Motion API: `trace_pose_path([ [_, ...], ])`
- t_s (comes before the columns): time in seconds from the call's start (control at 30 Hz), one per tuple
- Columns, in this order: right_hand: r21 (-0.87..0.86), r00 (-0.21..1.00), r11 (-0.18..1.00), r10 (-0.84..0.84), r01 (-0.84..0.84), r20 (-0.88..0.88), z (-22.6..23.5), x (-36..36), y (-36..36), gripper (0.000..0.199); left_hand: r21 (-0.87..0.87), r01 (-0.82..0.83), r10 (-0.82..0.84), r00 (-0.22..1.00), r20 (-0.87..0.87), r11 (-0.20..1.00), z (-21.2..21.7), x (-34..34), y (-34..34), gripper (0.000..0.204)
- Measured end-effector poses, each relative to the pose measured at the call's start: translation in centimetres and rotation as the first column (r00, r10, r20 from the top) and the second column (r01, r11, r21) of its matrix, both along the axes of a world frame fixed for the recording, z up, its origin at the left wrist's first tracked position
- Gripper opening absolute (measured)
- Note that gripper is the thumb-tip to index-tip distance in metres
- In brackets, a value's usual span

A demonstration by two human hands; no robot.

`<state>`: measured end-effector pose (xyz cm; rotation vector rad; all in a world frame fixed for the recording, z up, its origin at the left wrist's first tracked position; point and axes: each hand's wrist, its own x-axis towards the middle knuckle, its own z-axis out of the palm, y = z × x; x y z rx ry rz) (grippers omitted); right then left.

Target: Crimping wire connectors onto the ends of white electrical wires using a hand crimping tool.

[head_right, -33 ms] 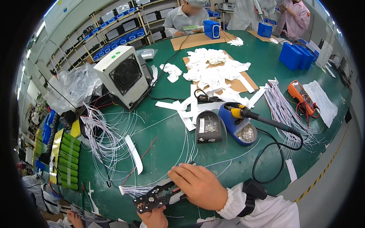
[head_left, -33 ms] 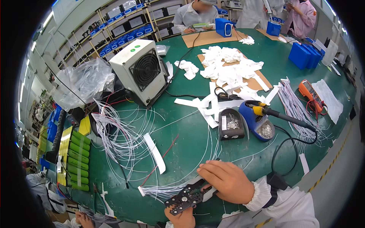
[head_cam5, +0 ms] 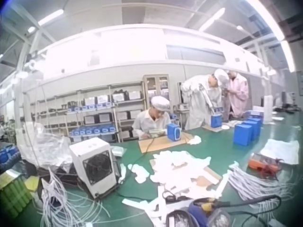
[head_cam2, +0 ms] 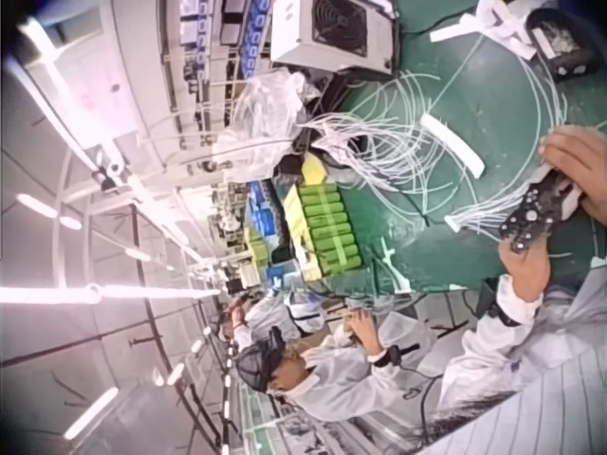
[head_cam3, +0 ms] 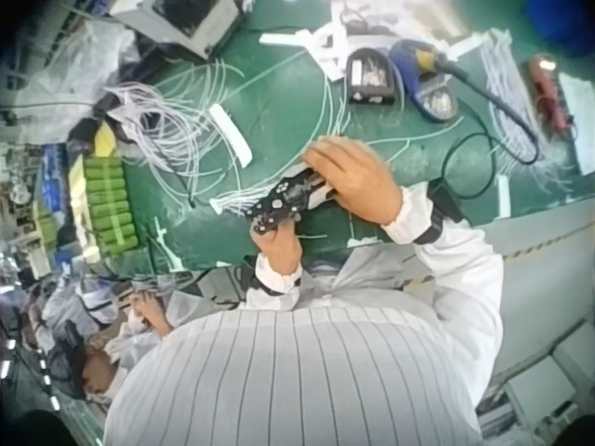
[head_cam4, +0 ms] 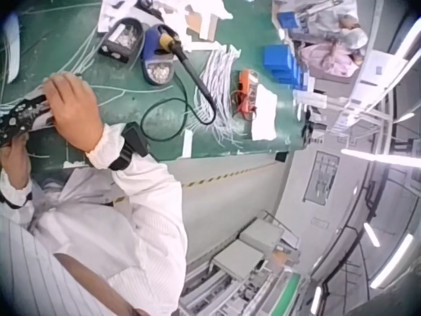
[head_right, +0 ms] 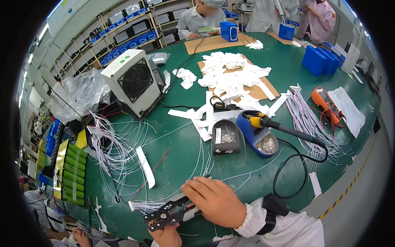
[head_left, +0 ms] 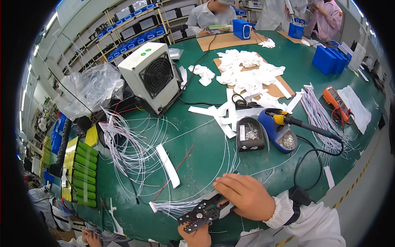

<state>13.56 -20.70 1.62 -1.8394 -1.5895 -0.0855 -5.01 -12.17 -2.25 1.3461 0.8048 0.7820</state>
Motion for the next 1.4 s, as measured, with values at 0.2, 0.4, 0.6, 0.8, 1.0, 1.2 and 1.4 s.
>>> trace_pose_path([
  [0.2,0.013,0.999,1.0,-0.019,0.018,0.029,0.3,0.0,-0.1,0.045,0.541,0.15,-0.044,0.978,-0.205,0.828,-1.9,-0.8,0.9,0.013],
  [0.4,0.008,0.999,1.0,-0.024,0.024,0.033,0.0,-0.1,-0.1,0.045,0.213,0.085,-0.061,0.991,-0.117,0.973,-0.9,-0.8,0.5,0.019],
  [0.6,0.007,1.0,1.0,-0.016,0.016,0.022,-0.4,-0.1,-0.1,0.059,-0.098,0.004,0.002,0.998,0.067,0.995,-1.1,-0.4,0.0,0.022],
  [0.8,-0.003,0.999,1.0,-0.015,0.015,0.039,-0.1,-0.1,-0.1,0.042,0.137,0.066,-0.057,0.996,-0.069,0.988,-1.8,-1.0,0.7,0.021],
  [1.0,-0.001,0.998,1.0,-0.009,0.009,0.066,-0.2,0.0,-0.1,0.042,0.174,0.037,-0.025,0.997,-0.073,0.984,-2.8,-1.5,0.6,0.021],
  [1.2,0.001,0.997,1.0,-0.005,0.005,0.08,-0.2,0.1,0.0,0.04,0.212,0.028,-0.016,0.998,-0.057,0.977,-2.2,-1.0,0.6,0.022],
  [1.4,-0.04,1.0,0.999,0.019,-0.019,0.016,-0.4,0.0,-0.2,0.063,0.119,0.012,-0.024,0.995,0.097,0.993,-1.4,-0.2,0.4,0.021],
])
